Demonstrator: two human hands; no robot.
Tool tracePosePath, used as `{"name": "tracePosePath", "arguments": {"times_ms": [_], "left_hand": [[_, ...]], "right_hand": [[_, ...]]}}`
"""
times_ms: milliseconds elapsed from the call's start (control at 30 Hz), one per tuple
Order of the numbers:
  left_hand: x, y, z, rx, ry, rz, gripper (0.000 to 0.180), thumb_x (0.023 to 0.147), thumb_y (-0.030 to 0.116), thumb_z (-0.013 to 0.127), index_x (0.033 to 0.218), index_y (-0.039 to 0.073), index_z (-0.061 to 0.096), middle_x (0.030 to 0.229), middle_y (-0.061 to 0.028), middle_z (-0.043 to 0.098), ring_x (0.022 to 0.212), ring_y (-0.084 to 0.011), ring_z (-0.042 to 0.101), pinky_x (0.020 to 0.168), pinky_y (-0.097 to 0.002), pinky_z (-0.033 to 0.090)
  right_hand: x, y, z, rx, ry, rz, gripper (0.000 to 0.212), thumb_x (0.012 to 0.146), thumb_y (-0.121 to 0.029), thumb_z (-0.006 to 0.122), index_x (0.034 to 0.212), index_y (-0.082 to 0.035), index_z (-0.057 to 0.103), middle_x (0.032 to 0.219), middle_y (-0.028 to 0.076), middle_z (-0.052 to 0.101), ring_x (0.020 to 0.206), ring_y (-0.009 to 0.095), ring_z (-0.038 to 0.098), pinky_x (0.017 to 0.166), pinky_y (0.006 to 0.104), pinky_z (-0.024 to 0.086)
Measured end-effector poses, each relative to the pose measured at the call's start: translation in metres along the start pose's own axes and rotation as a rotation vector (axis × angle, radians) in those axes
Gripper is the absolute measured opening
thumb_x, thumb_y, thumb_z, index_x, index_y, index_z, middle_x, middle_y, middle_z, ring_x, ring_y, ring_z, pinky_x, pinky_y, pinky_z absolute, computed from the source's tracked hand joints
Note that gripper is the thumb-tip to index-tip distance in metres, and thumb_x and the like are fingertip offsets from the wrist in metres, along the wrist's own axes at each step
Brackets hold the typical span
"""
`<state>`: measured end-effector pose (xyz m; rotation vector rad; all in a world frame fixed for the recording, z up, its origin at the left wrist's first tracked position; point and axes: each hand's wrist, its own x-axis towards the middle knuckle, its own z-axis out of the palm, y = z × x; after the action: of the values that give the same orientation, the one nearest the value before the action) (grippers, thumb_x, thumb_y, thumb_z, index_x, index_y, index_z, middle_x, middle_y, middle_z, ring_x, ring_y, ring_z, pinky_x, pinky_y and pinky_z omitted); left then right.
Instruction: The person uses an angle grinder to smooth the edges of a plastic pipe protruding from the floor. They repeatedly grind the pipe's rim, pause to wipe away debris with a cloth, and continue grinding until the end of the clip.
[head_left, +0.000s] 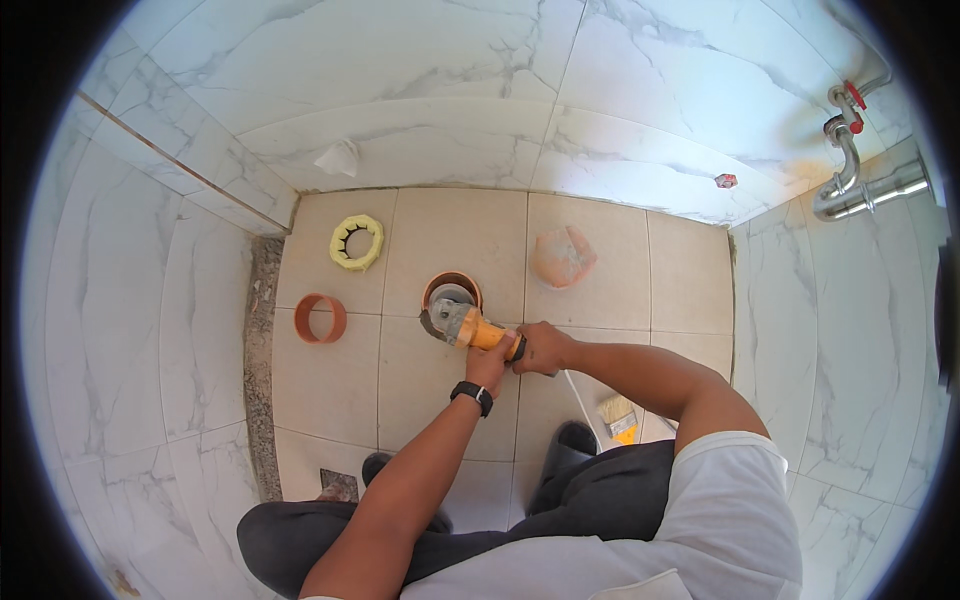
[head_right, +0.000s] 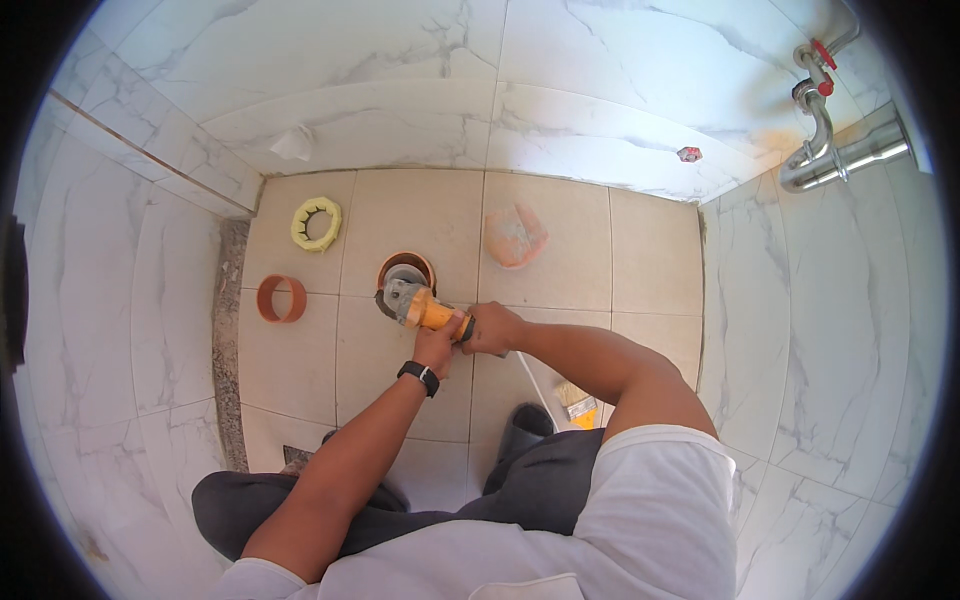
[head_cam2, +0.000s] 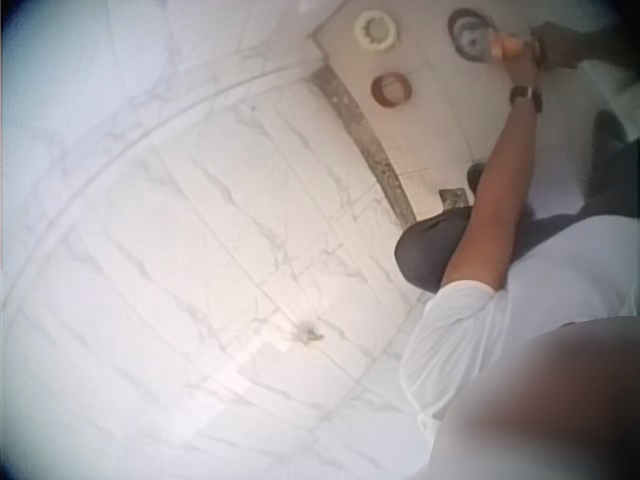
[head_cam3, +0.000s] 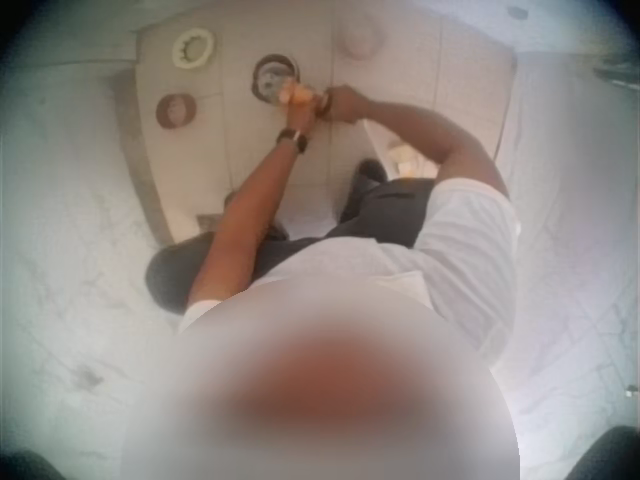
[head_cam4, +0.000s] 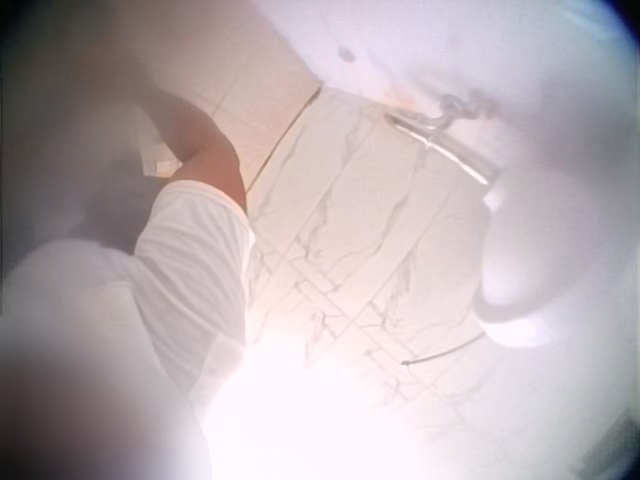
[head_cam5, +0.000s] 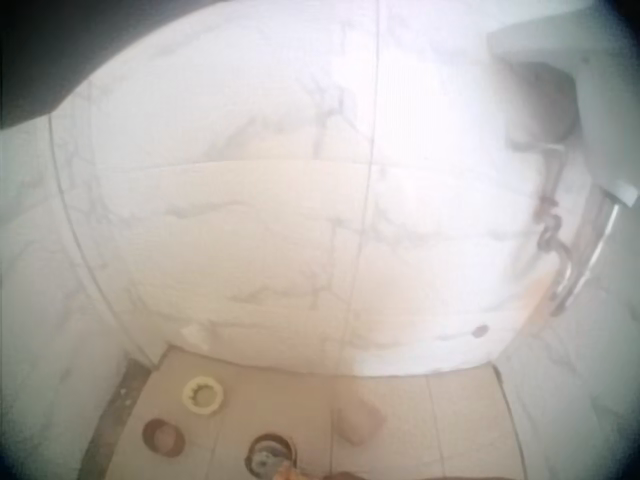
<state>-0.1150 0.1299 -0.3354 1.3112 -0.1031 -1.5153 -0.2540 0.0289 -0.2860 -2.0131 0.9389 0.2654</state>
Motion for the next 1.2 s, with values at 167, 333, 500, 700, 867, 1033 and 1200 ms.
{"name": "tracePosePath", "arguments": {"times_ms": [167,333,500,700,867,1033,1200], "left_hand": [[0.004,-0.003,0.002,-0.007,0.006,-0.010,0.045,0.094,0.023,0.080,0.127,0.004,0.056,0.119,-0.0077,0.067,0.109,-0.0194,0.067,0.093,-0.0412,0.057],[0.000,-0.004,0.004,0.023,0.015,0.009,0.045,0.094,0.023,0.080,0.126,0.004,0.057,0.115,-0.0066,0.067,0.105,-0.0189,0.067,0.092,-0.0400,0.055],[-0.003,-0.003,0.006,0.040,0.025,-0.003,0.047,0.094,0.024,0.080,0.129,0.006,0.056,0.118,-0.0051,0.066,0.106,-0.0179,0.066,0.092,-0.0385,0.054],[-0.005,-0.008,0.004,-0.038,0.001,0.081,0.050,0.093,0.021,0.081,0.132,0.006,0.053,0.120,-0.0058,0.065,0.107,-0.0178,0.066,0.092,-0.0358,0.055],[-0.015,0.008,0.013,0.049,0.058,0.172,0.054,0.093,0.020,0.080,0.135,0.006,0.050,0.123,-0.0067,0.064,0.115,-0.0183,0.064,0.098,-0.0381,0.053],[-0.033,0.035,0.027,0.249,-0.108,0.459,0.060,0.092,0.027,0.080,0.138,0.003,0.049,0.125,-0.0116,0.064,0.122,-0.0227,0.061,0.103,-0.0391,0.050],[-0.044,0.030,-0.016,1.090,0.031,0.607,0.058,0.092,0.033,0.076,0.137,0.002,0.055,0.126,-0.0166,0.063,0.116,-0.0358,0.062,0.104,-0.0440,0.050]], "right_hand": [[0.002,0.006,0.001,0.016,-0.009,-0.010,0.059,0.063,-0.039,0.084,0.101,0.004,0.070,0.091,0.025,0.074,0.086,0.038,0.074,0.081,0.0423,0.058],[0.002,0.011,0.002,0.019,-0.020,-0.029,0.059,0.064,-0.043,0.084,0.098,0.003,0.070,0.091,0.025,0.074,0.086,0.039,0.073,0.081,0.0434,0.058],[0.002,0.015,0.006,0.014,-0.021,-0.020,0.059,0.064,-0.042,0.085,0.098,0.003,0.070,0.091,0.025,0.074,0.087,0.040,0.073,0.081,0.0438,0.058],[0.001,0.011,0.008,-0.051,0.021,-0.049,0.058,0.063,-0.040,0.085,0.099,0.003,0.069,0.091,0.024,0.074,0.087,0.040,0.073,0.081,0.0435,0.058],[-0.008,-0.011,-0.004,0.037,0.098,-0.033,0.057,0.065,-0.037,0.083,0.102,0.004,0.067,0.088,0.023,0.074,0.082,0.037,0.073,0.077,0.0423,0.058],[-0.035,-0.038,-0.043,0.132,0.162,0.027,0.053,0.068,-0.033,0.082,0.102,0.004,0.065,0.081,0.019,0.071,0.073,0.029,0.070,0.072,0.0394,0.056],[-0.068,-0.057,-0.086,0.061,0.331,0.081,0.051,0.069,-0.032,0.082,0.102,0.003,0.065,0.078,0.016,0.069,0.071,0.026,0.068,0.071,0.0381,0.055]]}}
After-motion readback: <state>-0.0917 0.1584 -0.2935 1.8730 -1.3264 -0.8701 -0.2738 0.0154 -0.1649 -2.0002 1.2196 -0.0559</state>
